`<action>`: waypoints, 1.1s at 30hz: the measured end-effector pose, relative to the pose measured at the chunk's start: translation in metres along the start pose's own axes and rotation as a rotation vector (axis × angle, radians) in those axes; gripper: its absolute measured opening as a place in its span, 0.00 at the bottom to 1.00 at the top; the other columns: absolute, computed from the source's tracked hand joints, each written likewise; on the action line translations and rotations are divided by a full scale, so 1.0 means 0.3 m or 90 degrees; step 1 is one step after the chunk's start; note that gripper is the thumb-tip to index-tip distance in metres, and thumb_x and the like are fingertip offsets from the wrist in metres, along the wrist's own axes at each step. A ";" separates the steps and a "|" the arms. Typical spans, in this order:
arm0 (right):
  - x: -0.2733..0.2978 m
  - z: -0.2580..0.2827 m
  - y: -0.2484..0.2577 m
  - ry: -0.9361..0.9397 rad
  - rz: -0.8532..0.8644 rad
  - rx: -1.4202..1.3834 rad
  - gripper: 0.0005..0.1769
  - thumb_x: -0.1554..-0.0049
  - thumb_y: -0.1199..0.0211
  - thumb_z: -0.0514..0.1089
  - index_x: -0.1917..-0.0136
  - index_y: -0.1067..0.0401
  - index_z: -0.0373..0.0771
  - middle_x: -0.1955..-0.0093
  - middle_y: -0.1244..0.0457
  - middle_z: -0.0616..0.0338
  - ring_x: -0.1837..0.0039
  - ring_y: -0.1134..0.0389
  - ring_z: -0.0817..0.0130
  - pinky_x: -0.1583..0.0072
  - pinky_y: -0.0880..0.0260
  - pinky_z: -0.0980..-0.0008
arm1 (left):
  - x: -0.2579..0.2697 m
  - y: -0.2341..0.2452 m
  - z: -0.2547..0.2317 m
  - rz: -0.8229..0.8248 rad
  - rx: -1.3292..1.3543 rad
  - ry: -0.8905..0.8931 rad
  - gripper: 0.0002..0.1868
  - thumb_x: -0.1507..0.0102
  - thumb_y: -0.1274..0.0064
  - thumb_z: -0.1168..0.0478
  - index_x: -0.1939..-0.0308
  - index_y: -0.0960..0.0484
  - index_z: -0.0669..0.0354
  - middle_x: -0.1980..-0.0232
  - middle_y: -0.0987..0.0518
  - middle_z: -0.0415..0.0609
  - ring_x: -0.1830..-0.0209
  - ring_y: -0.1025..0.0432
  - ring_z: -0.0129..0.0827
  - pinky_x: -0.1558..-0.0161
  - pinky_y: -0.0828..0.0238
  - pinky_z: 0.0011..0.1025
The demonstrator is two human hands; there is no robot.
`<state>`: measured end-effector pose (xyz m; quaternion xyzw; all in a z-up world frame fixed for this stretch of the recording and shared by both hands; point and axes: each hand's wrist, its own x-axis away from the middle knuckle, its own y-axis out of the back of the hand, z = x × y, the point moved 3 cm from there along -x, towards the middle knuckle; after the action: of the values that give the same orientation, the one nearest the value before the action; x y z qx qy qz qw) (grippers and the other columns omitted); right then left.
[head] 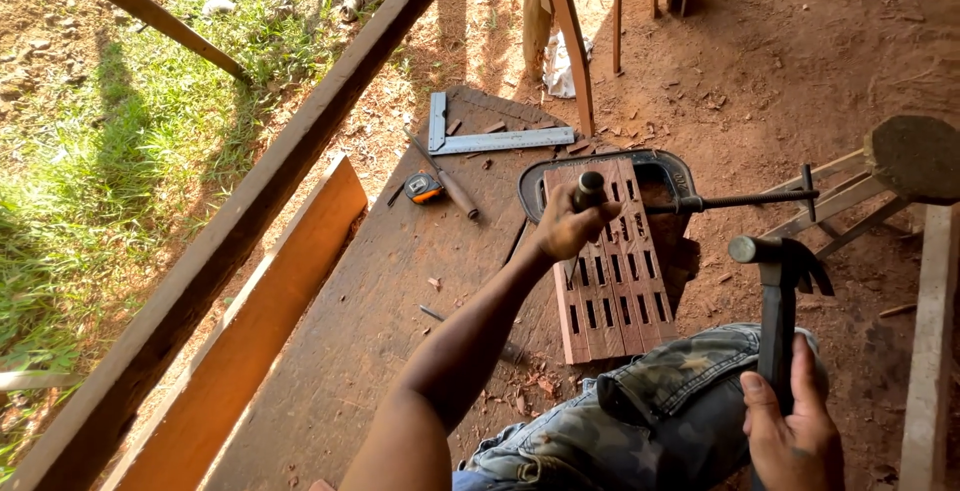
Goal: Hammering a small cylindrical tool into a slotted wooden block that is clamped to a workbench.
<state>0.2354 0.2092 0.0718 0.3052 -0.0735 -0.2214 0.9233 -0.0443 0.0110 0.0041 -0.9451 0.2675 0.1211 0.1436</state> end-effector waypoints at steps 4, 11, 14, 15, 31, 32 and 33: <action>-0.008 -0.008 0.003 -0.010 0.024 0.002 0.42 0.38 0.46 0.36 0.15 0.54 0.27 0.52 0.41 0.45 0.67 0.39 0.59 0.63 0.36 0.62 | 0.016 -0.003 -0.005 0.017 -0.004 0.030 0.16 0.41 0.40 0.50 0.74 0.26 0.54 0.79 0.27 0.39 0.85 0.33 0.25 0.83 0.31 0.24; -0.010 -0.010 0.003 -0.014 0.030 0.017 0.42 0.39 0.45 0.36 0.15 0.53 0.28 0.54 0.40 0.45 0.69 0.39 0.59 0.64 0.37 0.63 | -0.008 -0.008 0.020 0.043 0.013 0.053 0.12 0.40 0.41 0.54 0.73 0.24 0.54 0.78 0.26 0.38 0.85 0.34 0.24 0.83 0.31 0.24; -0.007 -0.014 0.000 -0.008 0.017 0.005 0.41 0.38 0.45 0.35 0.15 0.52 0.26 0.53 0.40 0.45 0.69 0.40 0.60 0.63 0.38 0.63 | -0.029 -0.019 -0.025 0.028 -0.019 0.067 0.17 0.40 0.42 0.49 0.71 0.28 0.55 0.77 0.28 0.40 0.85 0.34 0.26 0.83 0.31 0.25; -0.007 -0.009 0.001 -0.009 0.017 0.004 0.41 0.38 0.45 0.35 0.15 0.52 0.26 0.53 0.40 0.45 0.69 0.40 0.60 0.63 0.38 0.63 | -0.020 -0.022 -0.019 0.029 -0.019 0.069 0.17 0.40 0.42 0.49 0.71 0.28 0.55 0.77 0.28 0.40 0.85 0.34 0.26 0.83 0.31 0.25; -0.001 -0.003 0.001 0.000 0.012 0.038 0.41 0.39 0.44 0.35 0.16 0.52 0.23 0.47 0.40 0.43 0.68 0.38 0.58 0.63 0.36 0.62 | 0.044 -0.052 -0.008 0.080 -0.048 -0.008 0.14 0.43 0.41 0.49 0.74 0.26 0.49 0.77 0.29 0.36 0.83 0.34 0.25 0.80 0.32 0.24; 0.000 0.001 0.000 -0.001 0.010 0.037 0.41 0.39 0.44 0.34 0.16 0.51 0.23 0.48 0.40 0.43 0.68 0.39 0.59 0.63 0.37 0.62 | 0.043 -0.047 -0.008 0.080 -0.054 -0.014 0.14 0.42 0.41 0.49 0.74 0.27 0.49 0.77 0.28 0.36 0.83 0.33 0.25 0.80 0.31 0.25; 0.001 0.001 0.000 -0.001 0.011 0.038 0.41 0.39 0.44 0.34 0.16 0.51 0.23 0.48 0.40 0.43 0.68 0.39 0.59 0.63 0.37 0.62 | 0.041 -0.046 -0.008 0.079 -0.054 -0.014 0.14 0.42 0.41 0.49 0.74 0.27 0.49 0.77 0.28 0.36 0.83 0.33 0.25 0.80 0.31 0.25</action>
<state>0.2356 0.2089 0.0719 0.3321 -0.0831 -0.2116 0.9155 -0.0262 0.0156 0.0054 -0.9306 0.3184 0.1510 0.0987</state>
